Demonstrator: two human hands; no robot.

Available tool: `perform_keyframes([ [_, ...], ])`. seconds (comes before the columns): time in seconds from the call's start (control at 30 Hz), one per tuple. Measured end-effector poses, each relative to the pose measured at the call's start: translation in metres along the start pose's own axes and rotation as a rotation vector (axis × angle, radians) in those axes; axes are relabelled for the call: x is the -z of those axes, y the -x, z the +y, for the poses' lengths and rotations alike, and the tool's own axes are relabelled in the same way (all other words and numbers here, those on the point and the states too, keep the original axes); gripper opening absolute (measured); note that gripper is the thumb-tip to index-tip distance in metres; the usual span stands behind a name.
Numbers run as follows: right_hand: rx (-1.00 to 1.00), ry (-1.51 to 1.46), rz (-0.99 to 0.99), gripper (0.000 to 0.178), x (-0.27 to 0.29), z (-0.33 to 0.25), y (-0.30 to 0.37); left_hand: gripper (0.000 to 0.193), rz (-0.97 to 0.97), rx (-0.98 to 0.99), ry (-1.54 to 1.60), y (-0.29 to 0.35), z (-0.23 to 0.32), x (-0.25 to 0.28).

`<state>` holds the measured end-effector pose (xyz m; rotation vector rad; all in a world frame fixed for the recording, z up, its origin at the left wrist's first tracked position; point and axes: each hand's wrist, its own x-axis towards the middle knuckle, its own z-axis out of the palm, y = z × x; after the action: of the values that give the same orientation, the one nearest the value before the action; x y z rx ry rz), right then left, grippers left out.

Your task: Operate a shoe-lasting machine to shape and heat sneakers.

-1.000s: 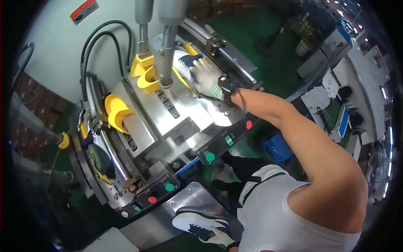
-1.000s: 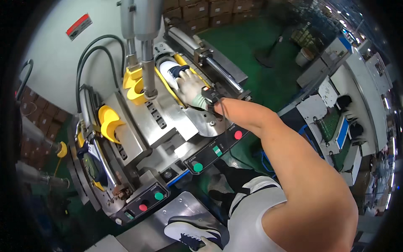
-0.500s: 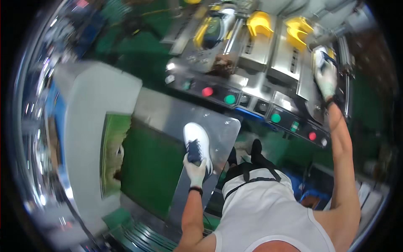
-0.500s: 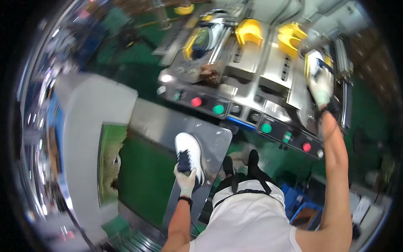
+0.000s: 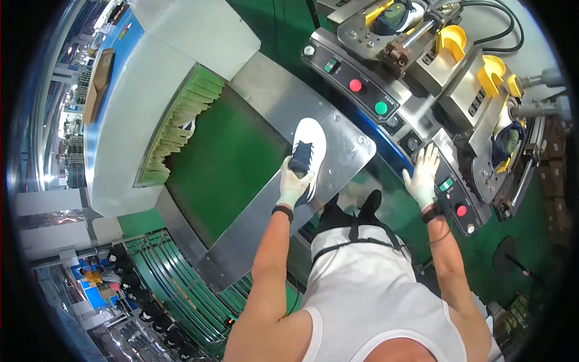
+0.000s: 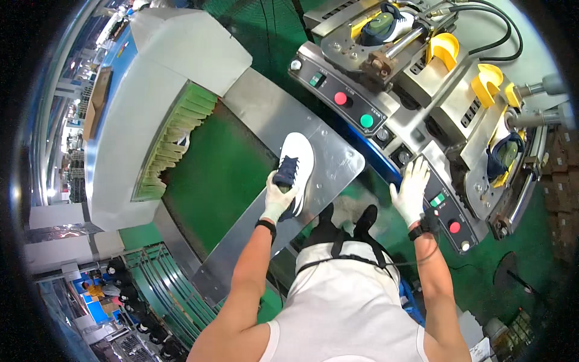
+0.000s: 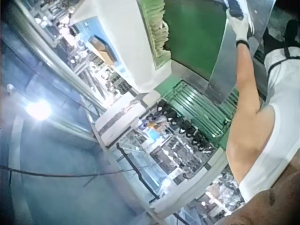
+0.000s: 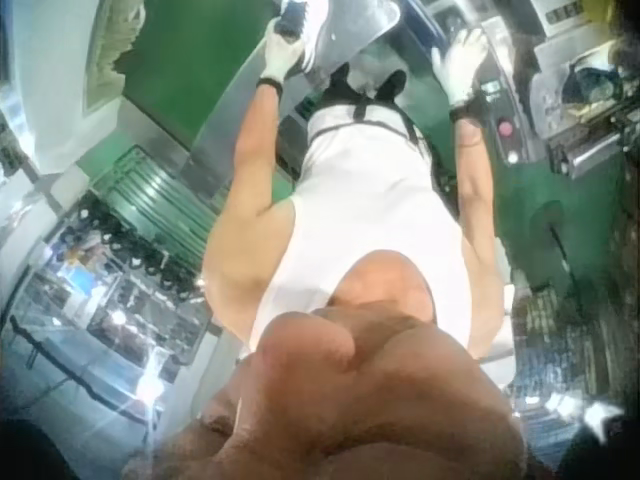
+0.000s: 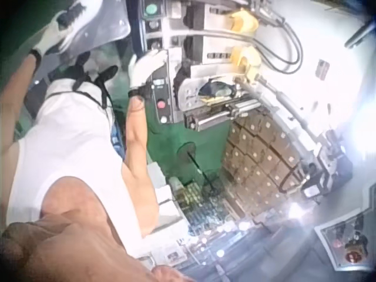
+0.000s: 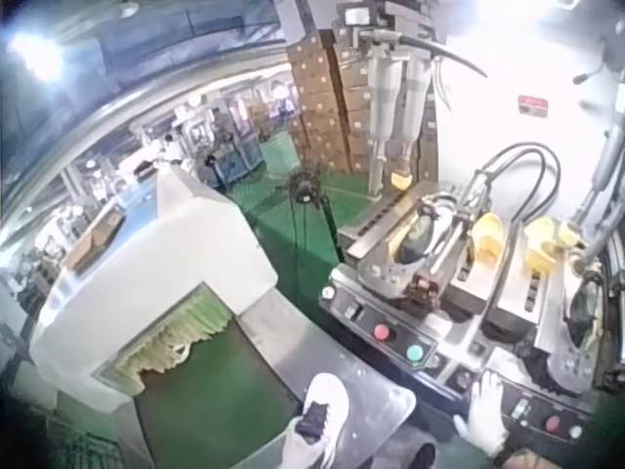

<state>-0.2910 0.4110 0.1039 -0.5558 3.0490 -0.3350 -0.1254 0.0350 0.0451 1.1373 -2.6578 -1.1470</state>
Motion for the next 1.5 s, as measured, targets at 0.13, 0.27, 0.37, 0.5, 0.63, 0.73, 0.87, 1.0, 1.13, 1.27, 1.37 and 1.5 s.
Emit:
perform_keyframes([
  [0.13, 0.1, -0.516, -0.027, 0.067, 0.035, -0.054, -0.002, 0.113, -0.043, 0.041, 0.253, -0.017, -0.016, 0.008],
  [0.27, 0.091, -0.984, -0.555, 0.042, 0.095, -0.177, 0.016, 0.087, 0.133, -0.157, 0.357, -0.018, 0.015, 0.024],
  [0.37, 0.491, -0.87, -0.502, 0.032, 0.091, -0.247, 0.017, 0.061, 0.194, -0.558, 0.107, -0.013, 0.058, 0.042],
  [0.5, 0.786, -0.562, -0.373, 0.036, 0.06, -0.318, 0.012, 0.057, -0.073, -0.985, -0.099, 0.0, 0.056, 0.016],
  [0.63, 0.715, -0.168, -0.9, 0.055, 0.04, -0.329, -0.019, 0.053, -0.555, -0.836, -0.088, 0.024, 0.061, 0.012],
  [0.73, 0.831, -0.143, -0.904, 0.054, 0.037, -0.329, -0.017, 0.044, -0.778, -0.645, 0.18, 0.057, 0.038, -0.019],
  [0.87, 0.855, -0.074, -0.94, 0.047, 0.011, -0.313, -0.018, 0.044, -1.09, -0.736, 0.04, 0.056, 0.004, -0.105],
  [1.0, 0.815, -0.177, -0.808, 0.046, 0.023, -0.289, 0.002, 0.031, -0.681, -0.959, 0.082, 0.066, -0.012, -0.138],
  [1.13, 0.83, -0.212, -0.85, 0.047, 0.019, -0.263, 0.004, 0.03, -0.649, -0.694, -0.038, 0.065, 0.018, -0.115],
  [1.27, 0.776, -0.311, -0.992, 0.05, 0.006, -0.247, 0.005, 0.029, -0.555, -0.492, -0.009, 0.058, 0.034, -0.103],
  [1.37, 0.756, -0.358, -0.975, 0.048, 0.003, -0.244, 0.008, 0.029, -0.474, -0.366, 0.034, 0.048, 0.038, -0.098],
  [1.5, 0.742, -0.451, -0.881, 0.035, 0.009, -0.245, 0.018, 0.028, -0.374, -0.229, 0.103, 0.038, 0.043, -0.095],
])
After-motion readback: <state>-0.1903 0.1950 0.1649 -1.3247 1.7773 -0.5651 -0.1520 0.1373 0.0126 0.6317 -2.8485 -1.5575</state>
